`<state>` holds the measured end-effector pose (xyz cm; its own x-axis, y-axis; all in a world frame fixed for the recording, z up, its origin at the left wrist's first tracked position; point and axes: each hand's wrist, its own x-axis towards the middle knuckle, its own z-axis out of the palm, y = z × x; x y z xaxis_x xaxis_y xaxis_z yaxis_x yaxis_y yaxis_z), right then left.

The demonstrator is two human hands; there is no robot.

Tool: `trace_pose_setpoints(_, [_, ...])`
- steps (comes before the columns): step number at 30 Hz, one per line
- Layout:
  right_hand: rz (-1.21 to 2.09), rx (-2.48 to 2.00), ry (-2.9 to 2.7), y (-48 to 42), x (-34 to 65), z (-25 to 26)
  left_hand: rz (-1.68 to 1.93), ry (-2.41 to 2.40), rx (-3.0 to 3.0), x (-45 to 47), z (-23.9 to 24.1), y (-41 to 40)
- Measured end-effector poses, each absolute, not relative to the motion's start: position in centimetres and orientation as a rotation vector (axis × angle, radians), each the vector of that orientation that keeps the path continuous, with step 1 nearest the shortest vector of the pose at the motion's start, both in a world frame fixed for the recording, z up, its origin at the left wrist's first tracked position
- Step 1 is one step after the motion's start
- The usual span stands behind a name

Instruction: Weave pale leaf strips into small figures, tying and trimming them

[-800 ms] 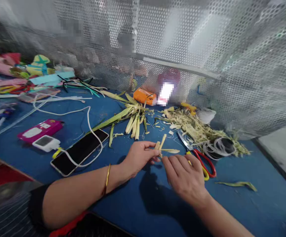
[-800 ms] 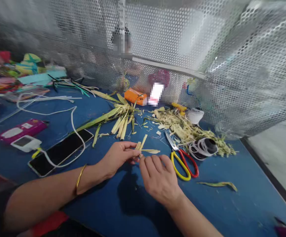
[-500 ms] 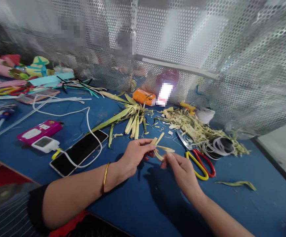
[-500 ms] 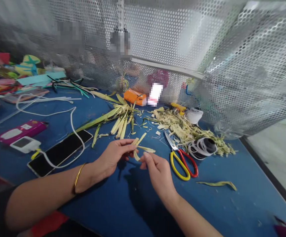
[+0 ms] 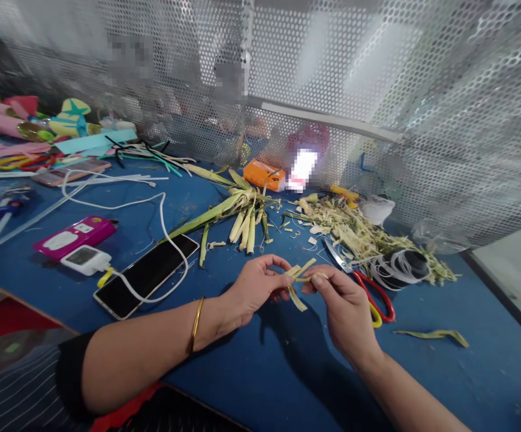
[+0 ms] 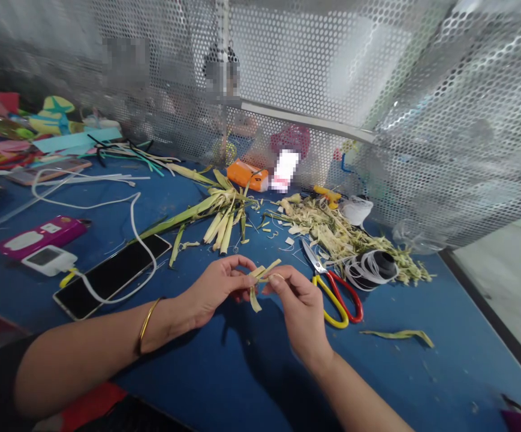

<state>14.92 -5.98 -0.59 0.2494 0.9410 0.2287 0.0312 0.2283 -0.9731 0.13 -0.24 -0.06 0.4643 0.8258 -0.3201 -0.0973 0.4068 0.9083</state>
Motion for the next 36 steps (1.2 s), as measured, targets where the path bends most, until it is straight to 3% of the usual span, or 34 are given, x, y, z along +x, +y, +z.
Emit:
trace_pose_setpoints(5, [1.135,-1.250,-0.918,-6.0,14.7,-0.2,0.646,0.921,0.966,0.3,0.0,-0.3])
trace_pose_setpoints(24, [0.940,-1.462,-1.167,-5.8,15.3,-0.7,0.649,0.948,0.979,0.5,-0.3,-0.7])
trace_pose_setpoints(36, [1.019,-1.499,-1.070,-5.7,14.9,0.0,0.680,0.948,1.224,0.2,-0.6,-0.7])
